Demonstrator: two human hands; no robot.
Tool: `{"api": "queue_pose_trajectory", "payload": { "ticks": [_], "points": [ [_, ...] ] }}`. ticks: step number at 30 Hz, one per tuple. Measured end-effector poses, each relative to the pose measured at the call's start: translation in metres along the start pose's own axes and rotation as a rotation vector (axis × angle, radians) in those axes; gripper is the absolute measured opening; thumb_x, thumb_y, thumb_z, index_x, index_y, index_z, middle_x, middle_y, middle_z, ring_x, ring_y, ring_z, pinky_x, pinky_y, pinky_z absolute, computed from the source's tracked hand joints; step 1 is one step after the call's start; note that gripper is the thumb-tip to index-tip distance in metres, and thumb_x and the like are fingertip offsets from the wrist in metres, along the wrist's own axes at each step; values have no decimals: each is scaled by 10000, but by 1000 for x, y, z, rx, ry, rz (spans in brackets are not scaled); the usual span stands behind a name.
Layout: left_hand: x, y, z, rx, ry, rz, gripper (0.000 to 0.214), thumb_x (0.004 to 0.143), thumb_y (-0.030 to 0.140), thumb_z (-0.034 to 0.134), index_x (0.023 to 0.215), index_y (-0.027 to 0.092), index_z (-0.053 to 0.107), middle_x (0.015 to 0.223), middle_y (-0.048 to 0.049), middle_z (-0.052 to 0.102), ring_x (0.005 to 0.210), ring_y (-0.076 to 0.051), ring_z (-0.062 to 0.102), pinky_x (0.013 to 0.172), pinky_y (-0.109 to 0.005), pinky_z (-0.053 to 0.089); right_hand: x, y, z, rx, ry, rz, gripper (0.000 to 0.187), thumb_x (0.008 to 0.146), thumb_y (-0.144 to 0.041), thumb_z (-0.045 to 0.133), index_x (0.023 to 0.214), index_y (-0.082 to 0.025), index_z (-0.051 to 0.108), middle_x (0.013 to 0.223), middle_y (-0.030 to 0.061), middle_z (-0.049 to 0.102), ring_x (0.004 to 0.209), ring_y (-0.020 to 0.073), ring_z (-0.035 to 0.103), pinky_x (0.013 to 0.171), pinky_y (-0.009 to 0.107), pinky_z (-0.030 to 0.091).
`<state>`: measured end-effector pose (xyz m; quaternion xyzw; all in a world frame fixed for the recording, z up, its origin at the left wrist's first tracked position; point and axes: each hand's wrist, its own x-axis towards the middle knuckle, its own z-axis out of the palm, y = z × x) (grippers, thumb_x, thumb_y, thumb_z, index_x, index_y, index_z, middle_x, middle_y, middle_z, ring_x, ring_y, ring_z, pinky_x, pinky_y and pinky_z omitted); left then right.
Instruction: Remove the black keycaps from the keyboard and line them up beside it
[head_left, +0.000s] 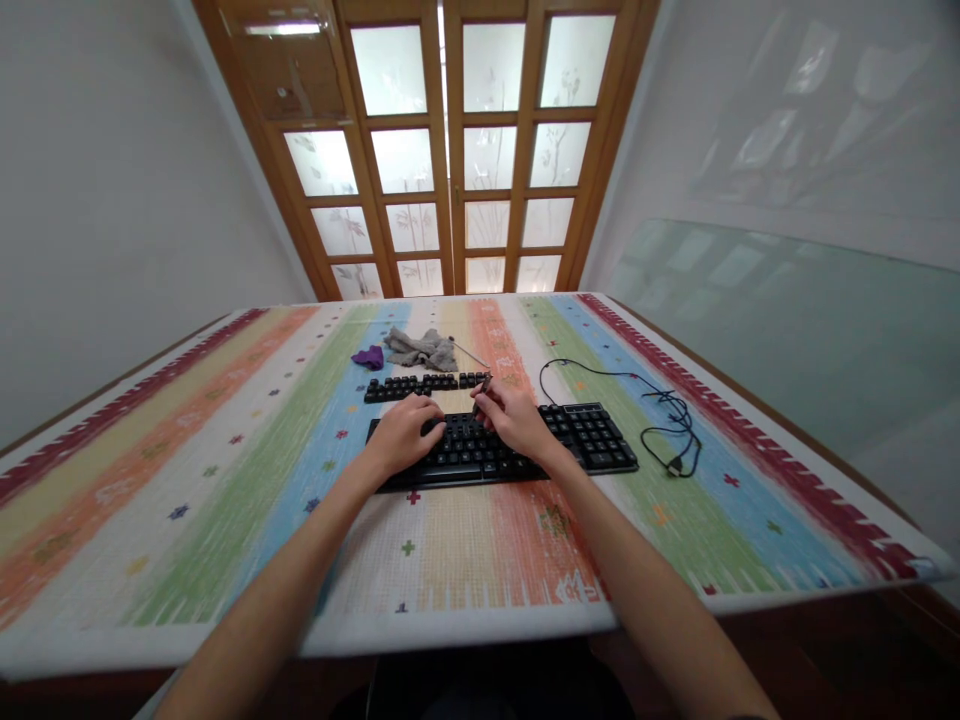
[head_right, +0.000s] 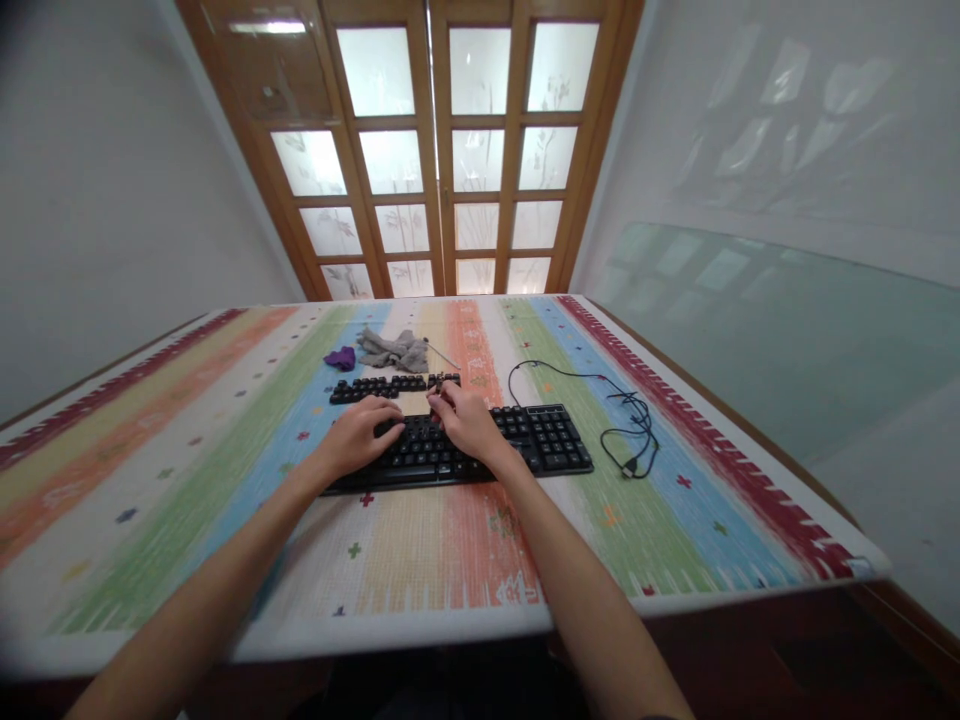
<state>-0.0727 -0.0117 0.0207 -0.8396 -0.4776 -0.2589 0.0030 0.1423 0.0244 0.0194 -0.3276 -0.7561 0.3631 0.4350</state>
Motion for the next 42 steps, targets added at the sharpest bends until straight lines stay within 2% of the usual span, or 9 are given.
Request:
{"api": "queue_pose_trajectory", "payload": {
  "ticks": [10, 15, 18, 21, 23, 26, 32, 37, 42],
  "points": [
    [-17, 10, 8, -97, -33, -99, 224, 873, 193, 537, 1015, 181, 710, 1059, -78, 745, 982, -239, 697, 919, -390, 538, -4, 0, 16, 57, -41, 51, 176, 944, -354, 486, 939, -187, 542, 675, 1, 605, 540, 140, 600, 541, 269, 492],
    [-20, 16, 11, -69, -56, -86, 230, 878, 188, 538, 1039, 189, 703, 1074, -79, 743, 980, -247, 704, 897, -377, 548, -8, -2, 23, 42, -63, 62, 150, 950, -315, 472, 948, -188, 551, 673, 5, 607, 550, 156, 611, 570, 287, 504],
    [-21, 18, 12, -63, -73, -75, 234, 893, 191, 528, 1059, 193, 692, 1056, -77, 744, 957, -241, 708, 876, -367, 553, -9, -9, 25, -72, -110, -33, 155, 952, -300, 488, 962, -184, 589, 702, 14, 633, 619, 167, 621, 662, 302, 502],
    [-22, 18, 12, -69, -62, -70, 241, 892, 183, 529, 1079, 191, 681, 1080, -78, 737, 976, -237, 701, 893, -361, 545, -9, -15, 26, -200, -142, -178, 163, 952, -292, 506, 941, -176, 620, 826, 57, 681, 771, 191, 637, 753, 308, 482],
    [-22, 18, 11, -68, -57, -73, 237, 893, 181, 526, 1073, 181, 680, 1088, -85, 734, 990, -240, 696, 904, -365, 541, -9, -16, 27, -239, -145, -217, 163, 954, -286, 509, 940, -175, 628, 886, 72, 694, 830, 198, 639, 774, 301, 471],
    [-21, 18, 11, -76, -60, -77, 232, 893, 186, 522, 1057, 178, 687, 1072, -88, 737, 981, -243, 697, 906, -375, 541, -6, -13, 28, -253, -122, -173, 178, 964, -296, 498, 943, -176, 628, 881, 72, 694, 810, 193, 639, 761, 293, 461],
    [-21, 17, 12, -95, -56, -80, 232, 885, 189, 531, 1047, 182, 696, 1068, -88, 737, 984, -252, 696, 909, -392, 541, 7, -2, 27, -229, -38, -59, 293, 975, -408, 461, 866, -180, 610, 660, 18, 629, 634, 174, 603, 638, 280, 429],
    [-22, 17, 12, -100, -57, -75, 224, 884, 182, 532, 1032, 186, 700, 1069, -89, 735, 987, -255, 694, 910, -396, 538, 16, 5, 29, -213, -28, -47, 329, 973, -439, 451, 837, -180, 601, 615, 11, 622, 596, 164, 593, 612, 274, 422],
    [-21, 17, 13, -90, -72, -88, 226, 894, 196, 533, 1053, 170, 691, 1079, -93, 733, 998, -258, 690, 913, -398, 537, 17, 9, 25, -195, 35, 46, 387, 965, -484, 443, 738, -192, 555, 556, -7, 593, 493, 141, 557, 575, 274, 417]
  ]
}}
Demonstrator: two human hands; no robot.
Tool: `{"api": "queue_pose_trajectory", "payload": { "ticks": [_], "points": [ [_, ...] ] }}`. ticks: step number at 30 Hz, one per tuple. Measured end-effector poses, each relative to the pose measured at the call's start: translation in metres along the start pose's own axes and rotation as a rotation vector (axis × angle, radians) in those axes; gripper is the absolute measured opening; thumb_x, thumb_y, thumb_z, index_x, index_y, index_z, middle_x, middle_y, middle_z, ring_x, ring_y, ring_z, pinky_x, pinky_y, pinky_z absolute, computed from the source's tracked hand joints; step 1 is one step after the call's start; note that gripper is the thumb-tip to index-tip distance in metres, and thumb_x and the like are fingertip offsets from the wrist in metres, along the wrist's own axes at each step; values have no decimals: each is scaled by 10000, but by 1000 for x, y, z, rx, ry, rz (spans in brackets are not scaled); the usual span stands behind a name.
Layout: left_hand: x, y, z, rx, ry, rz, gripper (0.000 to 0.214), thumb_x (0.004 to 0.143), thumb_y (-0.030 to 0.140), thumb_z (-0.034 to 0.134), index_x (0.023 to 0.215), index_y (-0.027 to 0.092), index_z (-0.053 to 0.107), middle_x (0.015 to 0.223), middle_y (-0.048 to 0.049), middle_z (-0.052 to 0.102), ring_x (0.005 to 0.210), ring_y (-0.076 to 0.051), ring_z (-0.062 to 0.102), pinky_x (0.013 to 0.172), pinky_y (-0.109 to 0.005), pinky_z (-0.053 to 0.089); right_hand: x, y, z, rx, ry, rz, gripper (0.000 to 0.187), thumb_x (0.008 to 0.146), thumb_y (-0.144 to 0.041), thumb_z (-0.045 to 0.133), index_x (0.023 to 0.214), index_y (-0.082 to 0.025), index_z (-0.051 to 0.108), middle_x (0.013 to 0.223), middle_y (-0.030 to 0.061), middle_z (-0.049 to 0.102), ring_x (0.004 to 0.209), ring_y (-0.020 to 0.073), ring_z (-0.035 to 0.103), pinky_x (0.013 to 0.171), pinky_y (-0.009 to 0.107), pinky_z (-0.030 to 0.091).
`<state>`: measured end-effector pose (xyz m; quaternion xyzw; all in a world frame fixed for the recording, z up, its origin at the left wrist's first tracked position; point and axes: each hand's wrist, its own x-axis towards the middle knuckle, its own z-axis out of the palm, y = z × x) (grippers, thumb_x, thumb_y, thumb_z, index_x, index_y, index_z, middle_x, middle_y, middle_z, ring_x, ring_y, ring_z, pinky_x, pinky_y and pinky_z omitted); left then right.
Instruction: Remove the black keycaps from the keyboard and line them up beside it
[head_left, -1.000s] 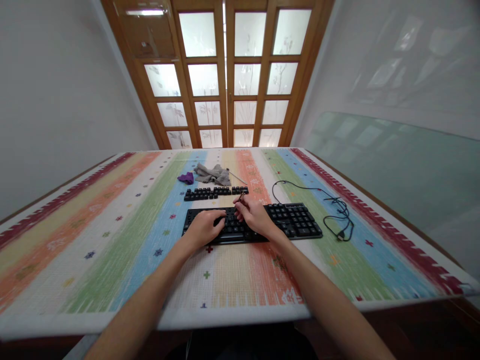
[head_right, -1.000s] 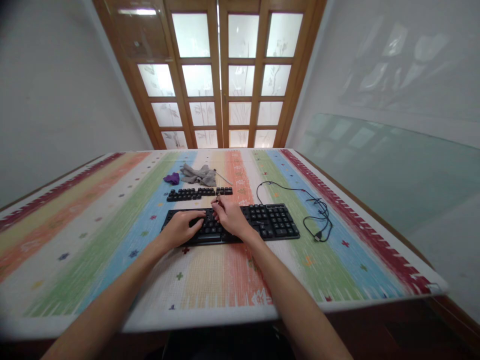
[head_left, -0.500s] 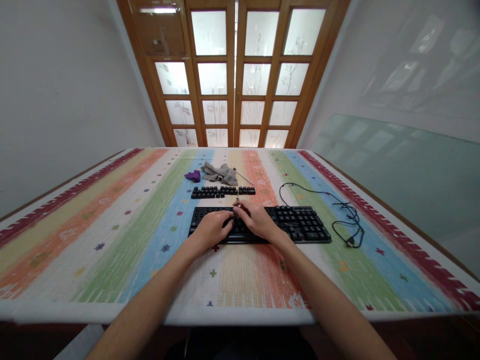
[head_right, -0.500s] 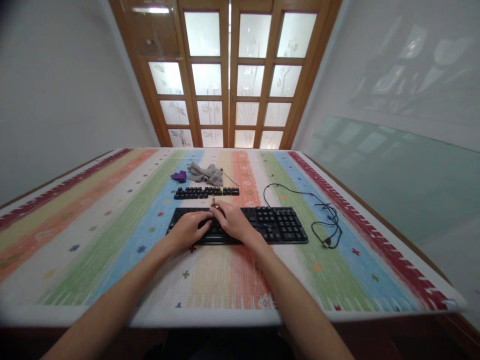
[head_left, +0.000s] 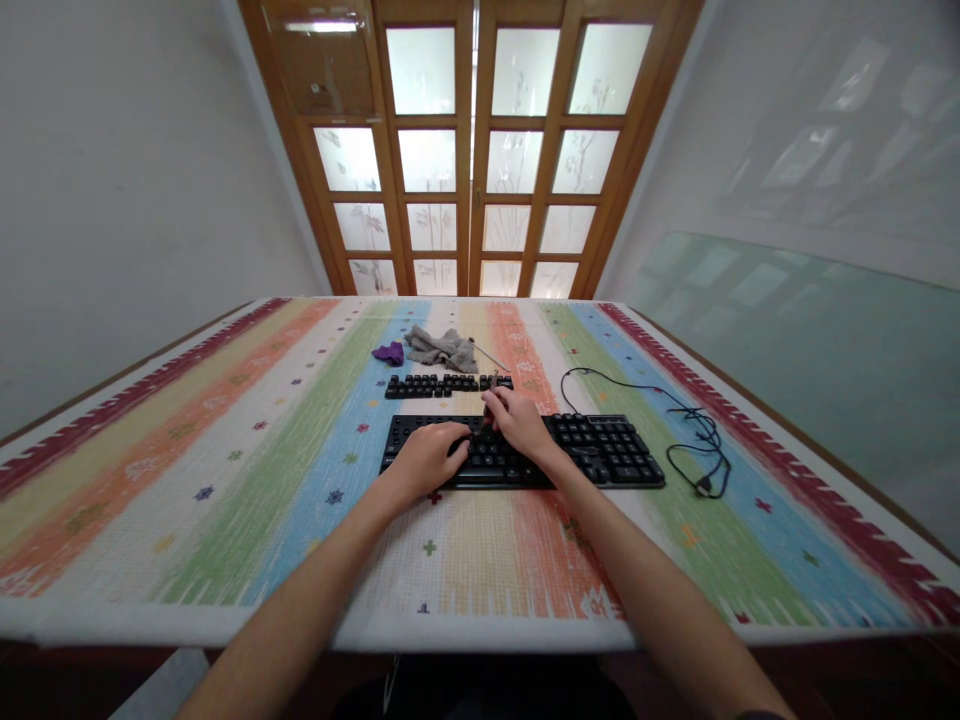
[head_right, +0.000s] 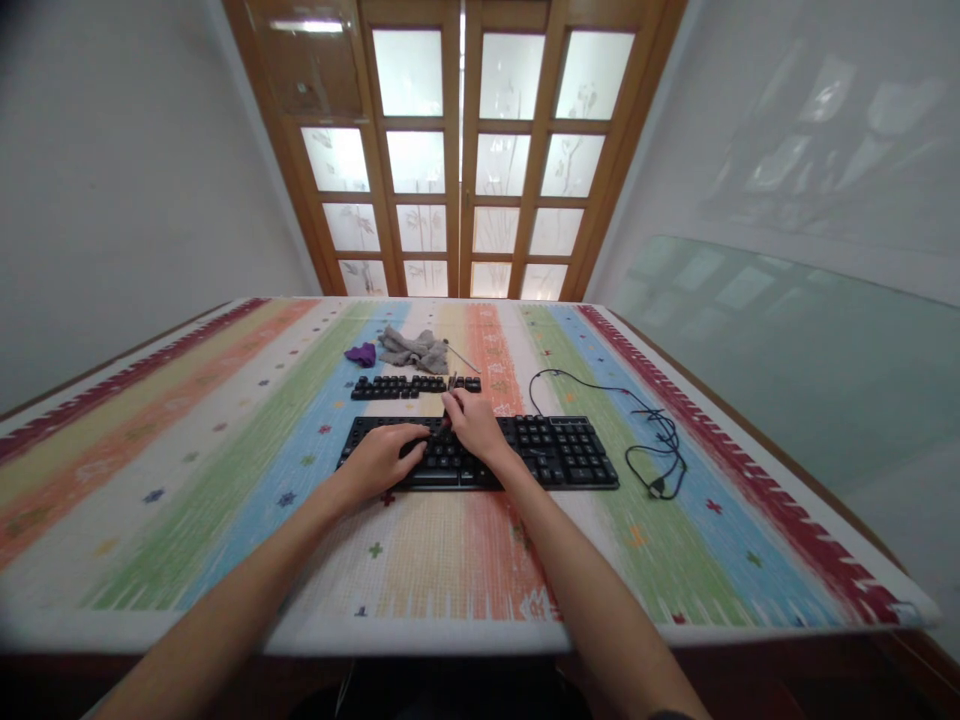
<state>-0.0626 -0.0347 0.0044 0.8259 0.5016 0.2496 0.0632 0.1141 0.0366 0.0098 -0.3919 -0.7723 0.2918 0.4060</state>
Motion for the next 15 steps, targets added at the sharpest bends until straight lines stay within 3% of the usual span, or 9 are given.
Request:
{"api": "queue_pose_trajectory", "payload": {
  "ticks": [8, 15],
  "points": [
    [1, -3, -2, -94, 102, -40, 298, 889, 260, 583, 1164, 157, 635, 1122, -110, 714, 1033, -246, 673, 957, -414, 518, -6, -7, -12, 184, 16, 4, 424, 933, -581, 444, 831, -186, 558, 643, 5, 618, 510, 134, 564, 541, 269, 450],
    [2, -1, -4, -203, 176, -4, 210, 886, 312, 627, 1055, 196, 672, 1012, -76, 728, 943, -220, 673, 892, -391, 530, -12, -7, -12, 261, -2, -4, 417, 932, -581, 444, 913, -180, 557, 671, 3, 607, 522, 133, 570, 542, 272, 464]
  ]
}}
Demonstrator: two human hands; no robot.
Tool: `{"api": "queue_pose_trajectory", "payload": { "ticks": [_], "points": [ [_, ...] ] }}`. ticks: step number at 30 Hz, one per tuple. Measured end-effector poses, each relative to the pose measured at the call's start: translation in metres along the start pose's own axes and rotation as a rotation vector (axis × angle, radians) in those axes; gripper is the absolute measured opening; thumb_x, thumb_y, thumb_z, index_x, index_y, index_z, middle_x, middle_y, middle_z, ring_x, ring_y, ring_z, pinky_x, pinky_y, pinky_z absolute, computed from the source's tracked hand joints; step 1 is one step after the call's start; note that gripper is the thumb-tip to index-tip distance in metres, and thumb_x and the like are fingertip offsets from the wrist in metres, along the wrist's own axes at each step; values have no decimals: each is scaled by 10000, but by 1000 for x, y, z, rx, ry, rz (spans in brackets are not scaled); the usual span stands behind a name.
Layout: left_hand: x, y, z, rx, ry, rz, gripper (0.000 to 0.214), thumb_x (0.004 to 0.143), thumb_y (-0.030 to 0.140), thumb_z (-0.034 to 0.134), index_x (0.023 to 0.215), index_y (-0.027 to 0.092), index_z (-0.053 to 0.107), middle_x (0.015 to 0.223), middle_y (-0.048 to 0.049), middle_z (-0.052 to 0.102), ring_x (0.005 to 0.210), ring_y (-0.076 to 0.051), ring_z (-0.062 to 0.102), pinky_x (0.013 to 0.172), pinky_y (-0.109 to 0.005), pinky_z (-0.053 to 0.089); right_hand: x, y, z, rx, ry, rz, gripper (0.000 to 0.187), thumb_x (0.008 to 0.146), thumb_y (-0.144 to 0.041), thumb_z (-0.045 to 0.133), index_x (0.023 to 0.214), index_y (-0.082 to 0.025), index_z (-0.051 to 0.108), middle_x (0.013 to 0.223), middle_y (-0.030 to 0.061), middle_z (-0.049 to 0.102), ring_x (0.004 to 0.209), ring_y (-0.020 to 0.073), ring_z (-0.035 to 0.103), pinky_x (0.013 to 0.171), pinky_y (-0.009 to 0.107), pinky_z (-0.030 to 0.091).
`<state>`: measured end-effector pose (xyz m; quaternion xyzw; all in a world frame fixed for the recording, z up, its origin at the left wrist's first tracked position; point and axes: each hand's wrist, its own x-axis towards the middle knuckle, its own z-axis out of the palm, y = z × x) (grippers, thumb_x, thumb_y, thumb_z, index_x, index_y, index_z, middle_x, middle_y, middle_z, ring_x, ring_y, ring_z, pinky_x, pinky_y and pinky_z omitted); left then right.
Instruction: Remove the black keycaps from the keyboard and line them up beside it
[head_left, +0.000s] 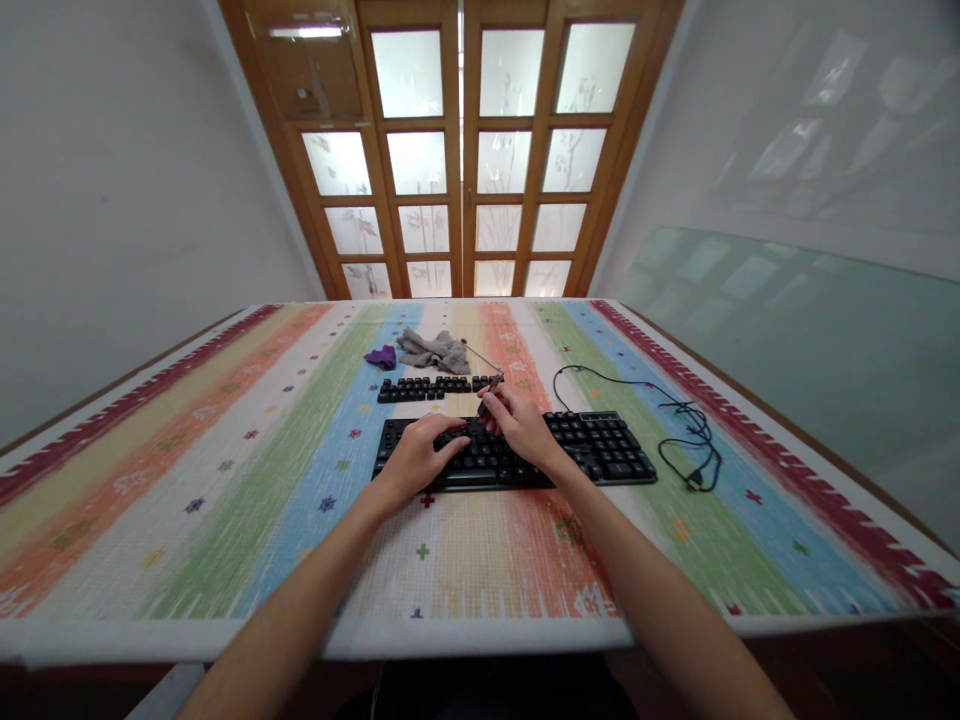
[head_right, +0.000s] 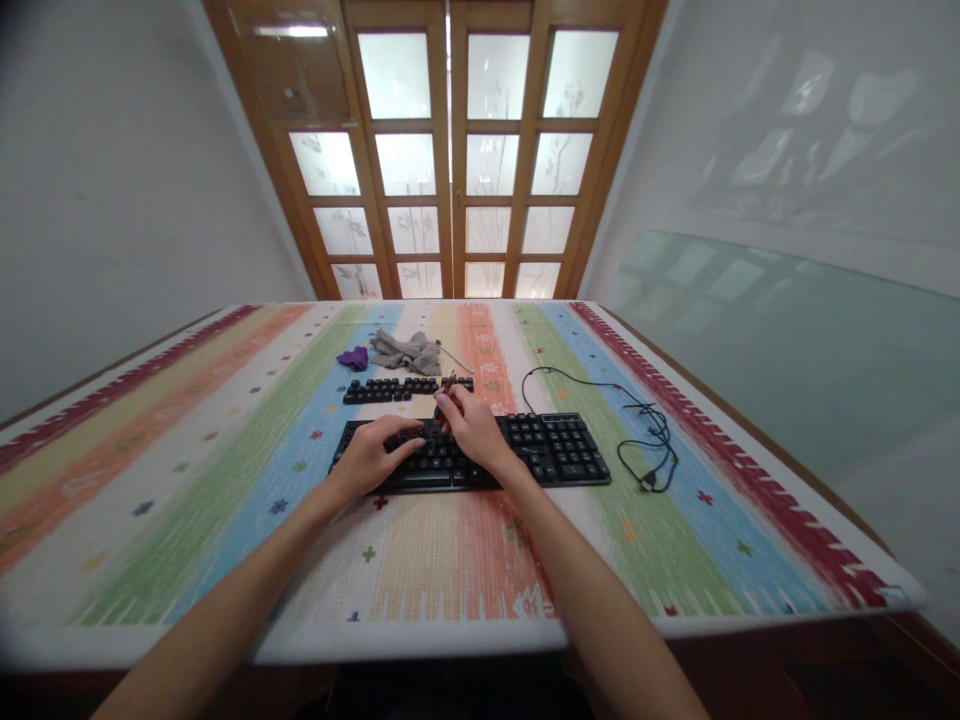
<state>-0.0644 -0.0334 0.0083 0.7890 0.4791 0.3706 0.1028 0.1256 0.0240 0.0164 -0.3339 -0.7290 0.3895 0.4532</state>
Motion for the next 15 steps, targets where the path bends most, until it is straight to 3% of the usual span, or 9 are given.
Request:
{"api": "queue_pose_trajectory", "payload": {
  "ticks": [7, 15],
  "points": [
    [4, 0, -4, -84, -63, -12, 253, 843, 344, 671, 1050, 200, 688, 905, -39, 721, 761, -166, 640, 724, -306, 526, -4, -6, 0, -28, -52, -5, 356, 943, -533, 456, 897, -194, 554, 669, 1, 606, 540, 142, 584, 557, 277, 467],
    [28, -18, -18, -96, 31, -72, 270, 830, 383, 645, 1004, 182, 686, 855, -36, 712, 711, -150, 630, 651, -272, 525, -3, -7, 2, 6, 64, -7, 347, 943, -527, 459, 871, -197, 536, 681, 7, 623, 543, 139, 581, 559, 270, 463]
  ]
}}
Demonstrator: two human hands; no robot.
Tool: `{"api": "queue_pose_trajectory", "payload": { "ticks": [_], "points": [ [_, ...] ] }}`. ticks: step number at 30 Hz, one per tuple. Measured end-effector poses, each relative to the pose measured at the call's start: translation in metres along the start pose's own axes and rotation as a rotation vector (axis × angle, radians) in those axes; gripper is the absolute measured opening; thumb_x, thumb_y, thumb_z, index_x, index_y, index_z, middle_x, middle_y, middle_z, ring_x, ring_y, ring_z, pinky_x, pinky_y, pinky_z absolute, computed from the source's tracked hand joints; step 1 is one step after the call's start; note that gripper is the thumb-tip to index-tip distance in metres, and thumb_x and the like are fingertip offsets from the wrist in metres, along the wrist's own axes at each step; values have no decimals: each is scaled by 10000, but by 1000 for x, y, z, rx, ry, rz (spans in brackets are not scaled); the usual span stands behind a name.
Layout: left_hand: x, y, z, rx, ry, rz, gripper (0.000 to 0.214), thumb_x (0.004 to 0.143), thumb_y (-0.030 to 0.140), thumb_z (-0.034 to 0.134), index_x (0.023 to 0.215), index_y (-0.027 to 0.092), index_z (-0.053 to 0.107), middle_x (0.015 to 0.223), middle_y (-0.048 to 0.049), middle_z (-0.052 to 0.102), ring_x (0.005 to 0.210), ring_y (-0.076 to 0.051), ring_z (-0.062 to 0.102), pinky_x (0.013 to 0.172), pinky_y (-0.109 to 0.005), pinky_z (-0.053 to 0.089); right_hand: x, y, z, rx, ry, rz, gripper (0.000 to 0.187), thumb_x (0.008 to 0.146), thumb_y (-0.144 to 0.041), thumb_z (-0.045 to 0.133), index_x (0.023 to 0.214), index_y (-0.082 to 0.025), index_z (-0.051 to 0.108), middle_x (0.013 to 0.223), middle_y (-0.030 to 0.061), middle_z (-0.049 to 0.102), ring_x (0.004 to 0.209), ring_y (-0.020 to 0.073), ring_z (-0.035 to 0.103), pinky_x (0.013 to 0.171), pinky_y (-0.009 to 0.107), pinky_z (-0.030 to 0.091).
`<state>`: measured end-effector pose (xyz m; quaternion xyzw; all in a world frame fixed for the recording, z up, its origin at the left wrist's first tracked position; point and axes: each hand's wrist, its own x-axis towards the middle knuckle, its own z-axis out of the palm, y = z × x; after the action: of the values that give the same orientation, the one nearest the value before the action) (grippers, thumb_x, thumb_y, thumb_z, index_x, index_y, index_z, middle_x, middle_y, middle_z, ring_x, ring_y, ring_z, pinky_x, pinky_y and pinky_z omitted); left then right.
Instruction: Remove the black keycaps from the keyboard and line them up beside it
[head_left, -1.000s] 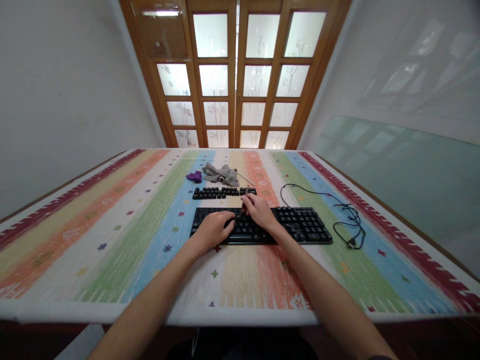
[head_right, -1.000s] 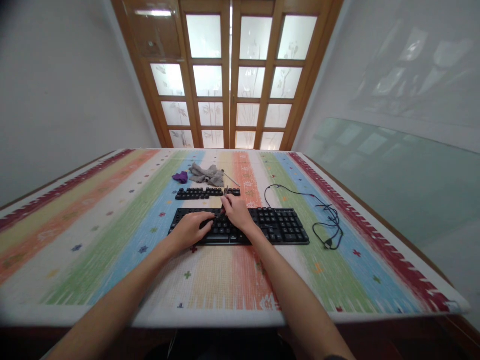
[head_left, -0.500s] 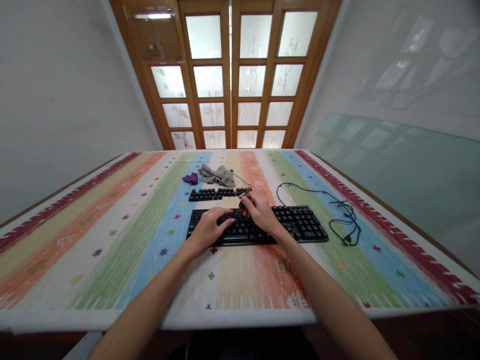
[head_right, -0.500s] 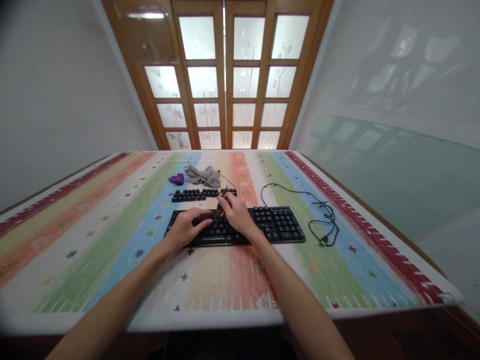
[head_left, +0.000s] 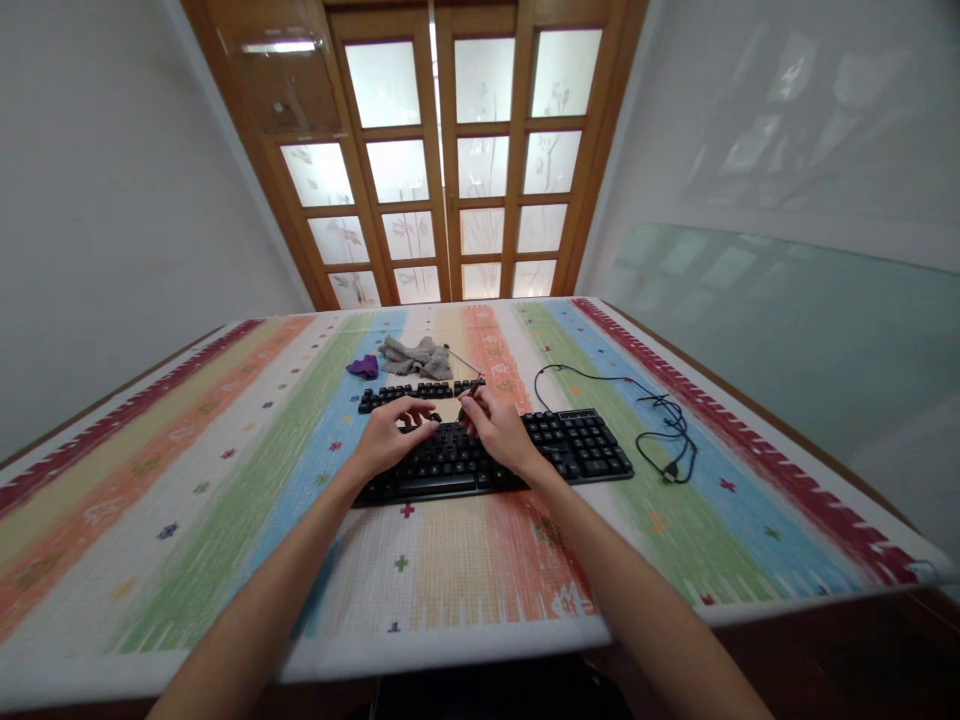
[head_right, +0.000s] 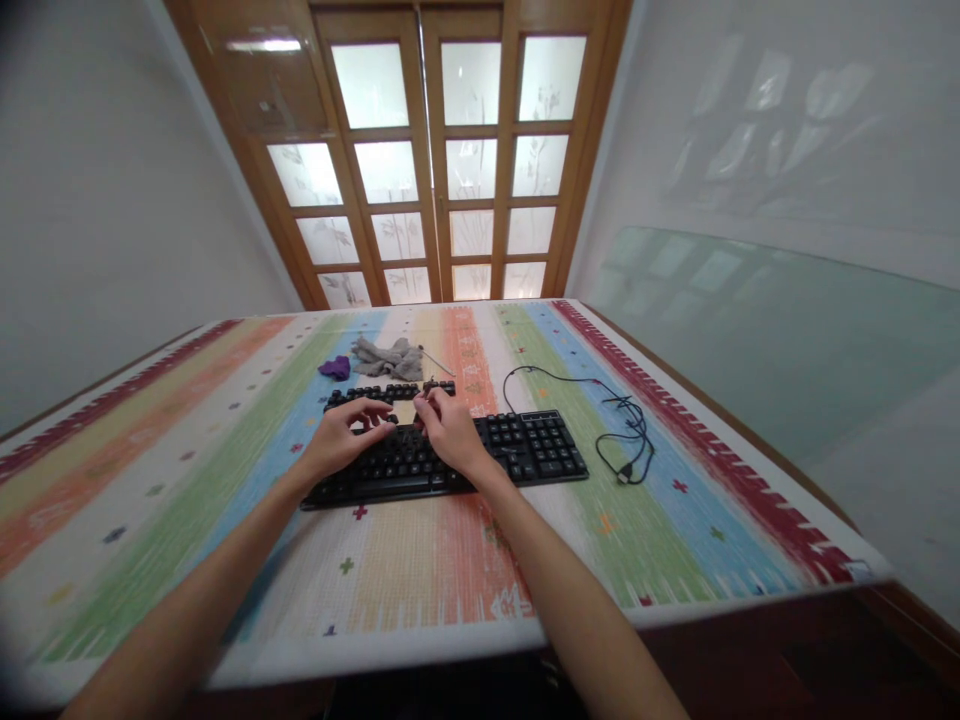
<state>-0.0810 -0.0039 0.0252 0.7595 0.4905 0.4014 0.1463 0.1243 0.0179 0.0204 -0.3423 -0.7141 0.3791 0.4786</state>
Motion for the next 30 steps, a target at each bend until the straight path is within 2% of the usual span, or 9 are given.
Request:
{"api": "queue_pose_trajectory", "payload": {
  "ticks": [2, 7, 10, 13, 17, 24, 30],
  "points": [
    [12, -9, -2, 93, -5, 27, 255, 823, 361, 639, 998, 180, 685, 857, -42, 714, 715, -158, 630, 662, -282, 521, 0, 1, 0, -8, 46, -12, 337, 947, -513, 462, 863, -197, 541, 681, 12, 628, 548, 143, 582, 572, 275, 466],
    [38, -29, 4, 377, -176, 152, 194, 780, 227, 636, 962, 209, 703, 872, -48, 715, 838, -211, 641, 792, -342, 517, 1, 3, 0, -31, 89, -24, 301, 955, -476, 462, 879, -201, 556, 679, 22, 628, 562, 157, 591, 576, 281, 469],
    [47, -34, 12, 495, -236, 166, 182, 759, 172, 632, 906, 222, 727, 861, -57, 715, 872, -241, 629, 817, -367, 505, 0, 2, -1, -32, 82, -30, 262, 959, -433, 468, 909, -195, 565, 675, 17, 625, 554, 155, 592, 585, 280, 472],
    [53, -36, 15, 543, -274, 178, 126, 765, 187, 633, 819, 223, 741, 823, -61, 706, 864, -249, 607, 815, -373, 499, 0, -1, -1, 0, 85, -27, 237, 956, -407, 480, 907, -192, 564, 678, 15, 630, 549, 149, 591, 585, 273, 470],
    [58, -36, 14, 562, -275, 235, 104, 780, 220, 636, 755, 218, 737, 839, -66, 686, 876, -253, 561, 843, -398, 484, 0, -4, -1, 7, 85, -19, 234, 951, -405, 489, 906, -190, 570, 683, 13, 632, 556, 146, 595, 587, 269, 469],
    [61, -41, 16, 607, -218, 250, 111, 777, 193, 619, 728, 205, 718, 843, -74, 626, 899, -253, 523, 838, -393, 474, 0, -4, -4, -29, 87, -34, 212, 951, -375, 488, 908, -186, 573, 705, 28, 640, 656, 172, 630, 640, 281, 475],
    [62, -49, 17, 699, -212, 259, 132, 807, 209, 588, 754, 186, 707, 902, -91, 633, 915, -260, 509, 831, -396, 466, 0, -2, -4, -27, 84, -53, 203, 954, -352, 483, 875, -183, 562, 692, 17, 628, 598, 148, 605, 616, 267, 461]
  ]
}}
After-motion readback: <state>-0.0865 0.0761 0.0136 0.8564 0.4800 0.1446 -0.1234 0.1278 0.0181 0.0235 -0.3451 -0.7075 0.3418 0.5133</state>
